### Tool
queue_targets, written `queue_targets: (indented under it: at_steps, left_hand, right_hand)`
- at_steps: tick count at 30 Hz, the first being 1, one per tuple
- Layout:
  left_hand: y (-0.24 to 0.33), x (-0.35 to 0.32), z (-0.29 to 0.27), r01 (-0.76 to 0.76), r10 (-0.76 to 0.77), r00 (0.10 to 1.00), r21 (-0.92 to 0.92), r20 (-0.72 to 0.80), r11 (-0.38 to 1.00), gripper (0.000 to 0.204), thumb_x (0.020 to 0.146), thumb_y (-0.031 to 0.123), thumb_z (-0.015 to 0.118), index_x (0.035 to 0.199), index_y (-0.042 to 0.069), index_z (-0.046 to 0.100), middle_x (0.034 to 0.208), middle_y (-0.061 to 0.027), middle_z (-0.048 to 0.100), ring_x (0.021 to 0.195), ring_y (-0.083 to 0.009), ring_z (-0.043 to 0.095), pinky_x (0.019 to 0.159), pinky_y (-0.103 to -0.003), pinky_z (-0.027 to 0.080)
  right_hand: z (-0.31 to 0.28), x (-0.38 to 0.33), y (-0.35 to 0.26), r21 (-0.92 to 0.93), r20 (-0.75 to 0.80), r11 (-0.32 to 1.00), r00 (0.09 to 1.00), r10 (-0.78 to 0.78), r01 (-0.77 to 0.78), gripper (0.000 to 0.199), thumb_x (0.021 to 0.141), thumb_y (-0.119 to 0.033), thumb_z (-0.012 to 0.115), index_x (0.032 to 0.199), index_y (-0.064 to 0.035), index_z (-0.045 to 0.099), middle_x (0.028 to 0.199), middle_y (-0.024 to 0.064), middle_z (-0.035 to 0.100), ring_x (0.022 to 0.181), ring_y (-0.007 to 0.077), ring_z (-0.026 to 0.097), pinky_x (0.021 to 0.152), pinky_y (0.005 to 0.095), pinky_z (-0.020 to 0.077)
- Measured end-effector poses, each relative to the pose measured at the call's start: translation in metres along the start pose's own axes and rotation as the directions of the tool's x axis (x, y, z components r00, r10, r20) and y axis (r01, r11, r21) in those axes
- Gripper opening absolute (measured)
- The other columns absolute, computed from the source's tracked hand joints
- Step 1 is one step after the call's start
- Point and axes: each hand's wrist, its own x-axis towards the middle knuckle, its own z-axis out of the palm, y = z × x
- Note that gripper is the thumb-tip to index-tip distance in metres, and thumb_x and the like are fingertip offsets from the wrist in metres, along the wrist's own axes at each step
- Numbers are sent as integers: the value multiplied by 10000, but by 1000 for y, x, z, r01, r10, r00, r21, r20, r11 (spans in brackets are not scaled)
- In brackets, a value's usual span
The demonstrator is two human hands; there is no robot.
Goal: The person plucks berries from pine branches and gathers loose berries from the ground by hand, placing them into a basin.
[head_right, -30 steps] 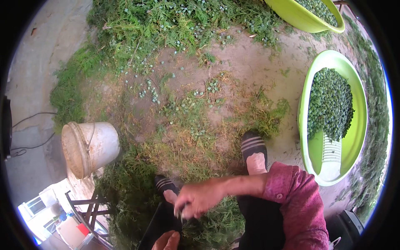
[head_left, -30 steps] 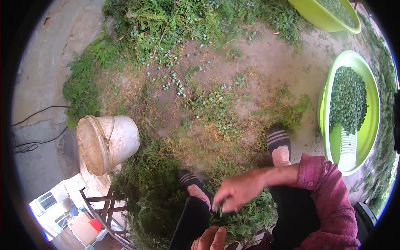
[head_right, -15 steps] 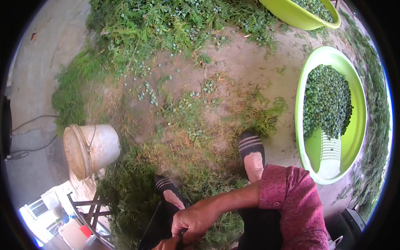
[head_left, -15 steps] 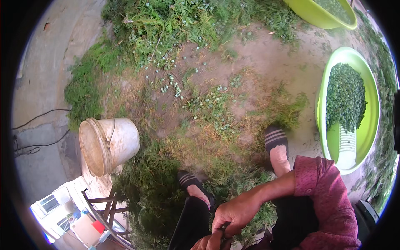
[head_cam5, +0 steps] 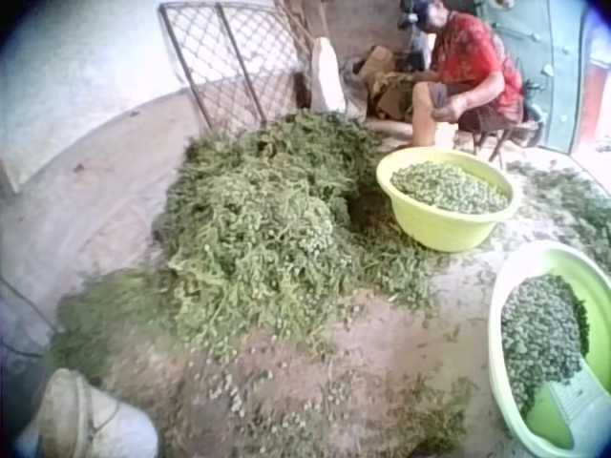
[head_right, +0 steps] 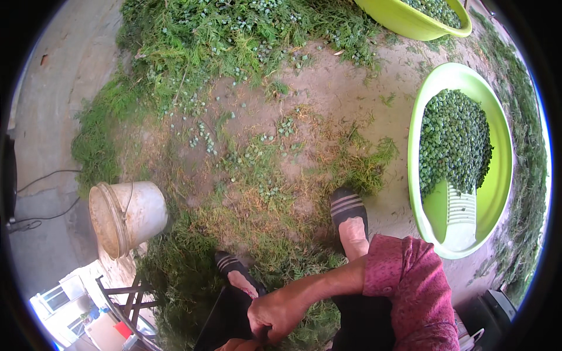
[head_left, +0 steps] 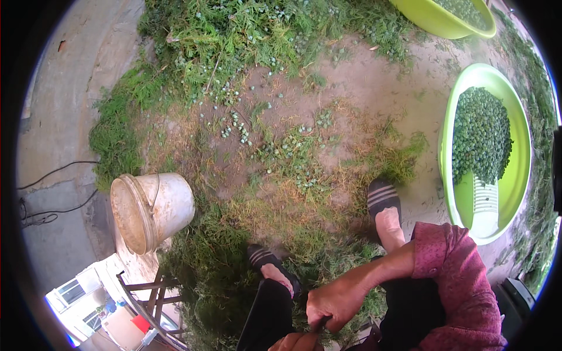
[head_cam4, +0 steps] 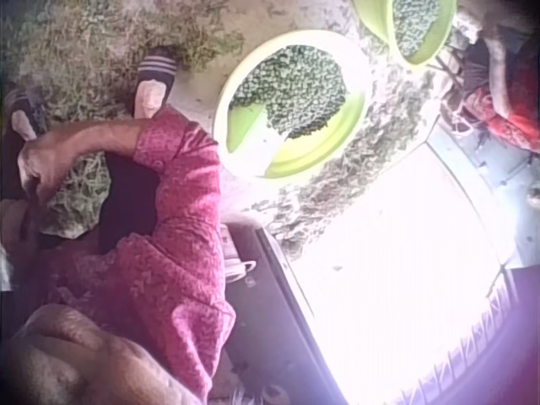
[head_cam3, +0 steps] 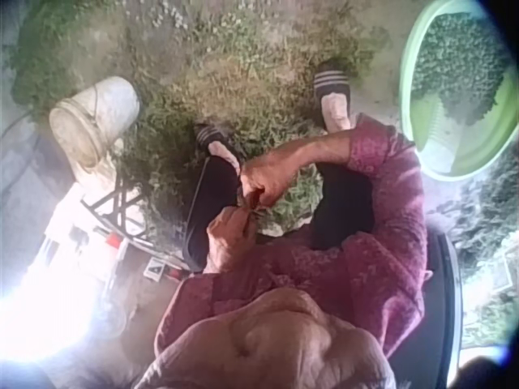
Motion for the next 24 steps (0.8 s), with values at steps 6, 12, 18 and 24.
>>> queue_targets:
  at_steps: [6, 12, 18, 24]
  left_hand:
    - [-23, -11, 22, -107, 98, 965, 22, 241, 994, 225, 643, 41, 633, 863, 52, 592, 728, -114, 548, 603, -294, 555, 521, -393, 458]
    - [-23, -11, 21, -146, 125, 969, 86, 214, 985, 433, 644, 136, 678, 1055, 64, 567, 909, -114, 579, 722, -299, 591, 633, -396, 487]
    - [-26, -3, 20, -175, 155, 970, 96, 186, 980, 483, 596, 145, 719, 1047, 59, 568, 917, -110, 582, 745, -287, 596, 633, -384, 488]
    - [-29, -5, 16, -175, 158, 968, 73, 193, 982, 521, 564, 155, 741, 1044, 56, 566, 899, -114, 584, 734, -277, 592, 628, -380, 488]
  right_hand:
    - [-45, -67, 44, 270, -344, 959, 921, 184, -91, 174, 868, -188, 577, 962, -44, 602, 892, 59, 625, 788, 153, 605, 649, 305, 509]
    - [-103, -127, 99, 156, -987, 910, -101, 127, -385, 121, 842, -155, 611, 803, -44, 638, 712, 17, 615, 616, 58, 512, 549, 235, 452]
    - [-151, -157, 151, 205, -938, 752, -346, -33, -627, 150, 770, -174, 634, 770, -25, 618, 689, 134, 617, 615, 232, 584, 605, 349, 469]
    - [-162, -145, 149, 241, -953, 517, -302, -35, -821, 219, 731, -220, 657, 799, -17, 613, 776, 196, 621, 687, 351, 585, 647, 380, 467]
